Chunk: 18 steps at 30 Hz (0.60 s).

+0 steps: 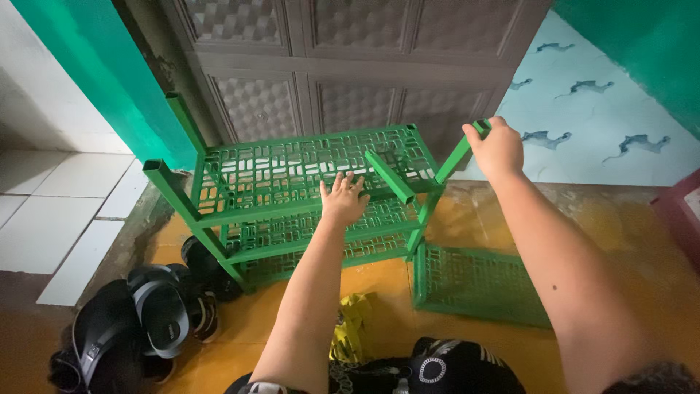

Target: The person assembles a green plastic three-tier shoe rack by stacking trays and uprights, then places multiple pairs of shoes and sandals onto the shelves.

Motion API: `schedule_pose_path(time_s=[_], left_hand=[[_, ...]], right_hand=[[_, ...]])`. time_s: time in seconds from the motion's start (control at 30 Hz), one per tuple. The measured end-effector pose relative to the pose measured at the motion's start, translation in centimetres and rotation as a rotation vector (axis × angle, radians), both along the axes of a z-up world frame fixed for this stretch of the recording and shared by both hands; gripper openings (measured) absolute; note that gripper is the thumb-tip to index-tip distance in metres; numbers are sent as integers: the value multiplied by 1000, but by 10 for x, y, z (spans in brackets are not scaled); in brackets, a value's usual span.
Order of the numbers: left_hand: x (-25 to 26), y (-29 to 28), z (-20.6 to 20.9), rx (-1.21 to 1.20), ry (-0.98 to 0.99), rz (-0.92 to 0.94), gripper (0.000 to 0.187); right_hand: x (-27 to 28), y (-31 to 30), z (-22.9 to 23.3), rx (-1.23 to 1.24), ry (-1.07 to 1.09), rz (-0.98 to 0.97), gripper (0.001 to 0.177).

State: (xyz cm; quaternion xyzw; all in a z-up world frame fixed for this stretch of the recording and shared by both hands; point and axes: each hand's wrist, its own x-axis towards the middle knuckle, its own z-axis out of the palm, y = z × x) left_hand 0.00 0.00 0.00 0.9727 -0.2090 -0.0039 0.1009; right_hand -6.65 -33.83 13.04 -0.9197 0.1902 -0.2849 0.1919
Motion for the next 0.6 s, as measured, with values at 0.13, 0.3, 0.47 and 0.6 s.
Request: schedule_pose_path(time_s=[0.13, 0.3, 0.47, 0.6], left_hand=[[0, -1, 2, -17, 0, -5, 63], [-4, 0, 4, -44, 10, 1, 63], [-6, 0, 7, -44, 33, 2, 63], [-8, 0, 12, -32, 43, 3, 63]], right_hand=[[-10, 27, 19, -314, -6, 0, 45], [-6, 41, 24, -447, -6, 7, 36], [1, 45, 14, -456, -117, 92, 35], [7, 50, 10, -445, -88, 60, 36]])
